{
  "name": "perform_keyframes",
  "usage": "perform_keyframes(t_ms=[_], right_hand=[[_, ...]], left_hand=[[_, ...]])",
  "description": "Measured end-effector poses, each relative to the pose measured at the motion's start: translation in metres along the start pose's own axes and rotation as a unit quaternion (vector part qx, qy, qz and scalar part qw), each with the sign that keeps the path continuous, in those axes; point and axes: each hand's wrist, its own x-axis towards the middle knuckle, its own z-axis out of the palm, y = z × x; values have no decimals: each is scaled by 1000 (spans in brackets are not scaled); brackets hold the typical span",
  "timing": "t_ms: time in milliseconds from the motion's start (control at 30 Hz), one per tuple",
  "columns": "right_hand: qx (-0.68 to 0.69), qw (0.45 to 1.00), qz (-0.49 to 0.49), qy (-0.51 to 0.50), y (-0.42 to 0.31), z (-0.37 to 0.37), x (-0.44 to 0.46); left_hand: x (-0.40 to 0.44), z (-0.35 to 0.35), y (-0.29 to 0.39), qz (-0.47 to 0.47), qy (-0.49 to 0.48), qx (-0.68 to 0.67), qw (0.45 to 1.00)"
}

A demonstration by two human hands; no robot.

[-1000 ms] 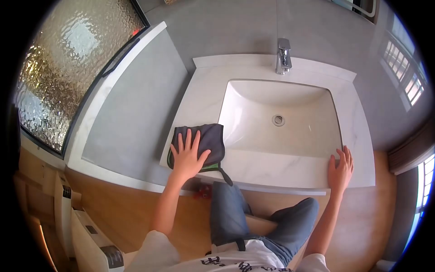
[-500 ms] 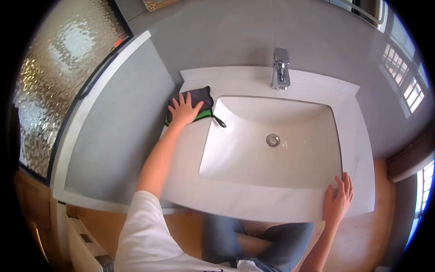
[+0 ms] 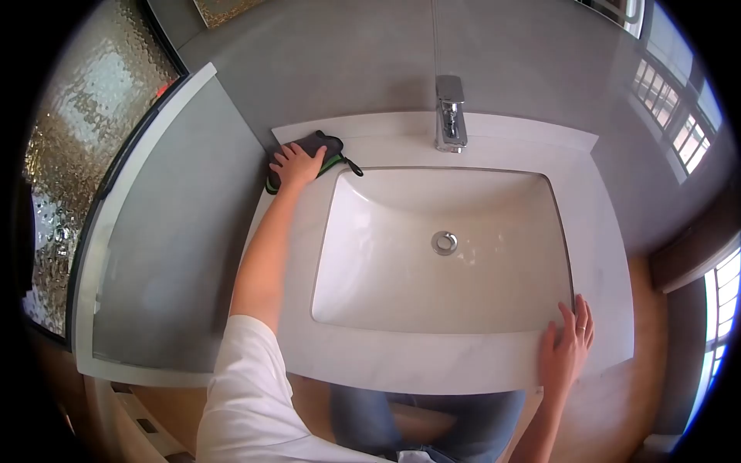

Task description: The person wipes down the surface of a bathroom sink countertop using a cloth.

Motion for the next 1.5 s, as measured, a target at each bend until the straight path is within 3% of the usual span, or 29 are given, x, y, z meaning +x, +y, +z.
perform_keyframes(t_ms=[167, 467, 567, 700, 833, 967, 1100, 1167, 1267, 1433, 1500], right_hand=[[-9, 1000, -14, 12, 1, 4, 0], [-24, 999, -21, 13, 5, 5, 0], [-13, 1000, -17, 19, 9, 6, -1], [24, 999, -12, 46, 12, 7, -2], [35, 999, -10, 38, 14, 8, -4], [29, 998, -14, 52, 11, 9, -2], [71, 995, -9, 63, 10, 2, -2], [162, 985, -25, 57, 12, -2, -3], [273, 962, -18, 23, 25, -10, -1], [229, 971, 37, 55, 69, -45, 4], [134, 980, 116, 93, 102, -41, 13]], left_hand=[[-40, 3, 51, 91, 6, -14, 996], [-101, 43, 184, 274, 152, -128, 941], [-106, 47, 194, 308, 199, -166, 915], [-93, 40, 156, 431, 151, -186, 870], [-93, 42, 141, 291, 242, -136, 916], [-106, 42, 166, 201, 250, -133, 938], [-139, 47, 198, 276, 235, -203, 909], [-161, 47, 210, 281, 249, -233, 897], [-183, 43, 223, 371, 211, -244, 871], [-175, 36, 254, 395, 173, -240, 870], [-158, 34, 265, 407, 143, -184, 883]])
